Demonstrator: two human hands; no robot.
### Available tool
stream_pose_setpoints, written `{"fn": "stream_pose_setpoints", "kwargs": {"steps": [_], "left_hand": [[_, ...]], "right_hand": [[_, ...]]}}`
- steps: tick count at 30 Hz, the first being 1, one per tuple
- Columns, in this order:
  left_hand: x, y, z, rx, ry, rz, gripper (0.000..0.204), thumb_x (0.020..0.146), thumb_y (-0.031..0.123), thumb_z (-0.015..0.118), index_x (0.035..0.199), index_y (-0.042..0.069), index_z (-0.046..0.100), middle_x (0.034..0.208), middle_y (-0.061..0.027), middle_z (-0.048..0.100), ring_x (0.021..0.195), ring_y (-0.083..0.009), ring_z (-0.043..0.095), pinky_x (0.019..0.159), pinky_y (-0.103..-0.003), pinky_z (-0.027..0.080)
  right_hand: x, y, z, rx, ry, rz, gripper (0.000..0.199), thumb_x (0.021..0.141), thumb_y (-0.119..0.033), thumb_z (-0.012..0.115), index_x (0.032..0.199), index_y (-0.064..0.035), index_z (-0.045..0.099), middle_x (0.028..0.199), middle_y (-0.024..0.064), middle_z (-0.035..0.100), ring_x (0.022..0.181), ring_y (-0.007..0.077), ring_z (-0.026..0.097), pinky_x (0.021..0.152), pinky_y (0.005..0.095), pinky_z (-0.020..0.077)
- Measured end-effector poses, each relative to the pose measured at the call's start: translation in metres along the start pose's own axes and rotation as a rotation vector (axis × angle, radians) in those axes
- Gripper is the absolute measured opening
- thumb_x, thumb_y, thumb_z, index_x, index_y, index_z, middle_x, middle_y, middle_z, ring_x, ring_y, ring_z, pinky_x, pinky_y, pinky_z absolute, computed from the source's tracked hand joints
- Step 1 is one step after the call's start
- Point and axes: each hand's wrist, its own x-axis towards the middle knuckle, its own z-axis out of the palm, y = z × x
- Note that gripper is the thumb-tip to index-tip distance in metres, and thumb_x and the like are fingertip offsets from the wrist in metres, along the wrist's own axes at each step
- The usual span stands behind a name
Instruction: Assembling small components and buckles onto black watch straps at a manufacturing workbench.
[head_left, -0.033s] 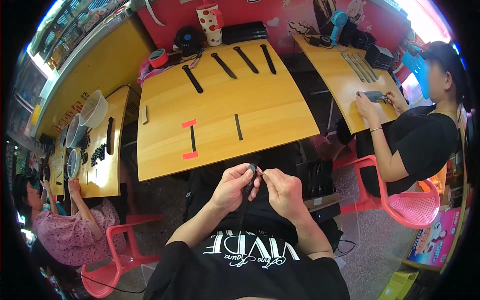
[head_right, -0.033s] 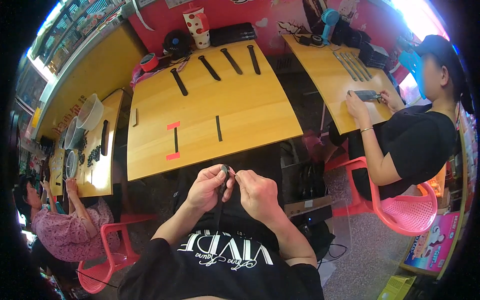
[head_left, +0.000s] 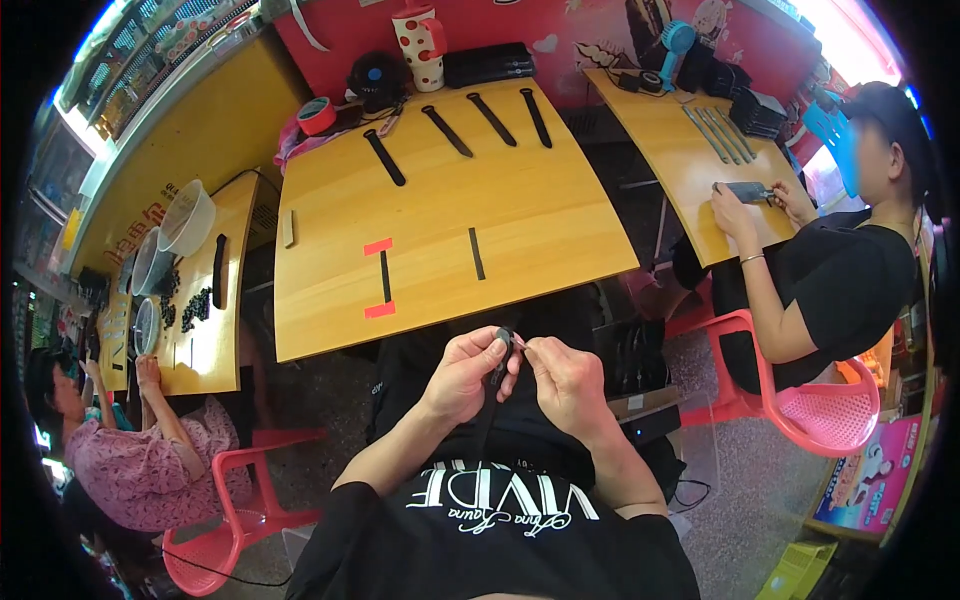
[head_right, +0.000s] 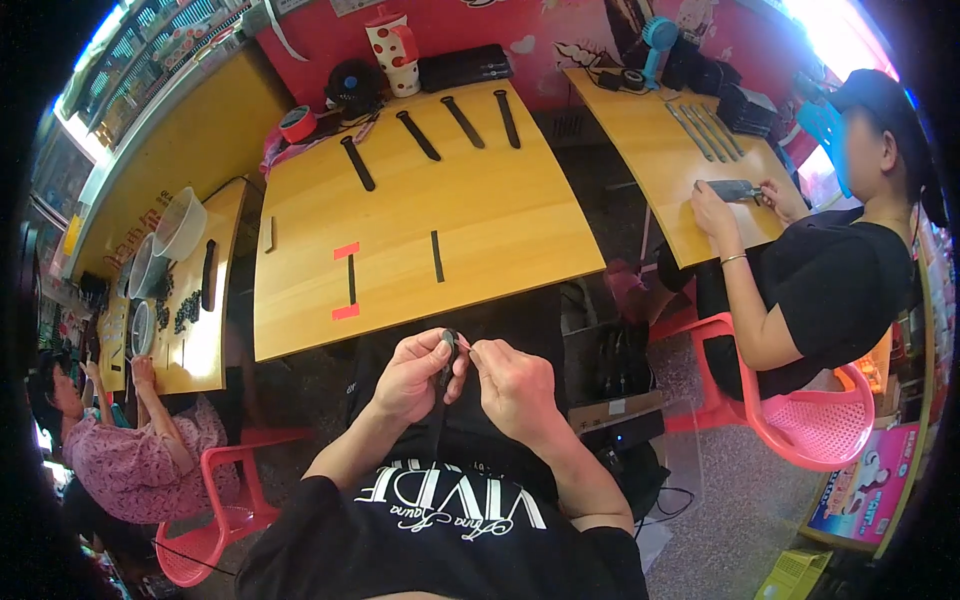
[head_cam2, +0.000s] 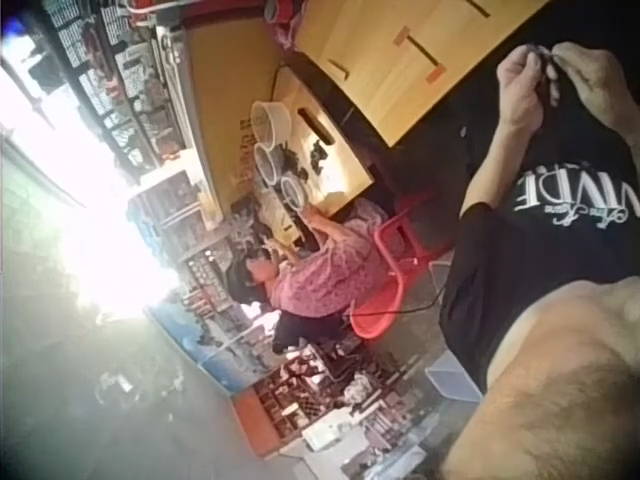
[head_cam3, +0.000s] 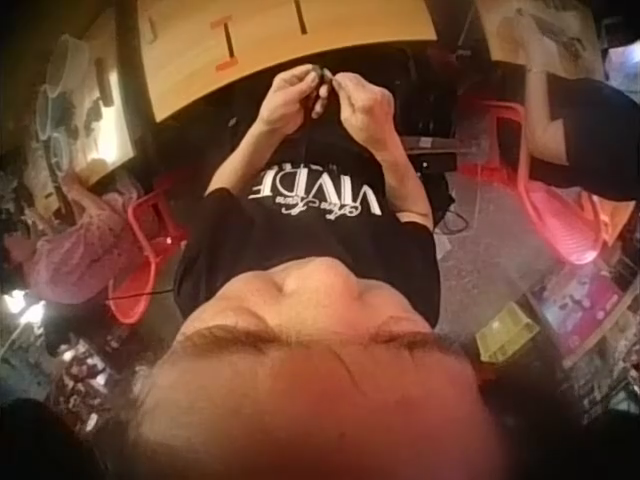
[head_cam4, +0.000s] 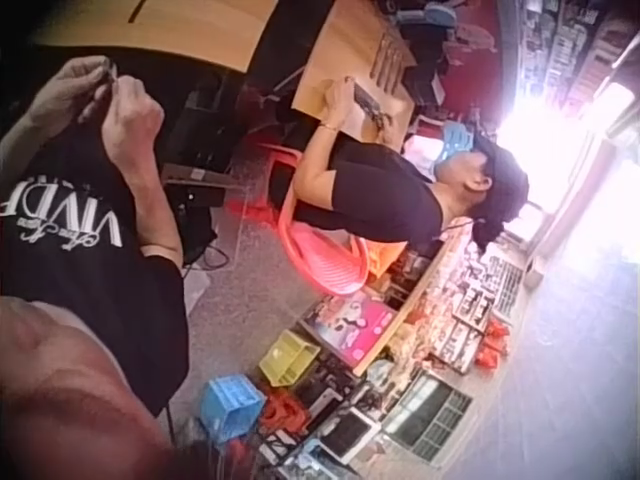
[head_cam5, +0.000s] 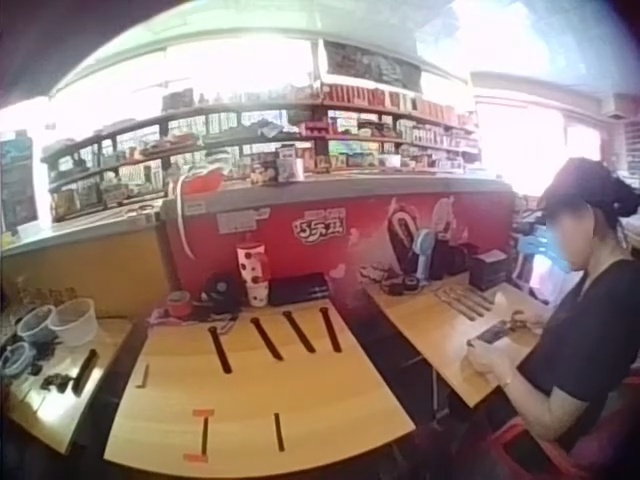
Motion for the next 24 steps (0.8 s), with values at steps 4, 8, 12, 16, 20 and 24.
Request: {"fn": "stream_pose_setpoints", "kwargs": {"steps": [4, 8, 12, 16, 20, 24], "left_hand": [[0.0, -0.002, 0.002, 0.097, 0.016, 0.028, 0.02, 0.102, 0.017, 0.049, 0.106, 0.001, 0.061, 0.079, -0.0041, 0.062, 0.06, -0.0112, 0.057, 0.051, -0.022, 0.045], [-0.002, -0.004, 0.006, 0.238, 0.067, 0.077, 0.019, 0.102, 0.015, 0.049, 0.105, 0.001, 0.062, 0.077, -0.0033, 0.061, 0.058, -0.0088, 0.055, 0.048, -0.02, 0.043], [-0.004, 0.002, 0.005, 0.257, 0.034, 0.055, 0.02, 0.102, 0.015, 0.049, 0.105, 0.001, 0.063, 0.076, -0.0034, 0.061, 0.055, -0.0071, 0.053, 0.046, -0.019, 0.041], [-0.007, 0.008, 0.009, 0.477, 0.036, 0.055, 0.016, 0.1, 0.012, 0.052, 0.103, 0.001, 0.064, 0.071, -0.0017, 0.059, 0.051, -0.0059, 0.049, 0.044, -0.019, 0.038], [-0.006, 0.021, 0.013, 0.803, -0.055, 0.159, 0.014, 0.097, 0.003, 0.052, 0.102, 0.001, 0.064, 0.066, -0.0001, 0.059, 0.051, -0.0051, 0.05, 0.045, -0.019, 0.039], [-0.004, 0.025, 0.017, 0.994, -0.097, 0.305, 0.016, 0.094, -0.002, 0.05, 0.101, 0.0, 0.065, 0.063, -0.0032, 0.059, 0.052, -0.0089, 0.054, 0.047, -0.023, 0.043]], "right_hand": [[0.001, 0.001, -0.004, 0.052, -0.046, 0.013, 0.004, 0.085, 0.0, 0.061, 0.084, -0.0033, 0.06, 0.075, 0.0134, 0.062, 0.065, 0.0315, 0.064, 0.051, 0.0376, 0.0475], [0.001, 0.003, -0.006, -0.061, -0.061, -0.046, 0.006, 0.083, 0.0, 0.062, 0.084, -0.0037, 0.058, 0.072, 0.0128, 0.06, 0.063, 0.0311, 0.063, 0.05, 0.0383, 0.0465], [0.001, 0.002, -0.011, -0.058, -0.062, -0.095, 0.007, 0.082, 0.0, 0.062, 0.084, -0.0042, 0.057, 0.07, 0.0119, 0.059, 0.062, 0.0303, 0.063, 0.05, 0.0385, 0.0462], [0.002, -0.003, -0.019, -0.152, -0.106, -0.167, 0.014, 0.075, 0.001, 0.063, 0.086, -0.0042, 0.057, 0.07, 0.0091, 0.057, 0.062, 0.0269, 0.063, 0.05, 0.0365, 0.0466], [0.006, 0.0, -0.03, -0.264, -0.156, -0.306, 0.018, 0.069, -0.004, 0.063, 0.086, -0.0039, 0.056, 0.07, 0.0072, 0.052, 0.06, 0.0228, 0.061, 0.048, 0.0338, 0.0462], [0.012, -0.004, -0.041, -0.371, -0.208, -0.37, 0.015, 0.072, -0.009, 0.061, 0.084, -0.0039, 0.056, 0.067, 0.0058, 0.049, 0.057, 0.0198, 0.058, 0.047, 0.0313, 0.0452]]}}
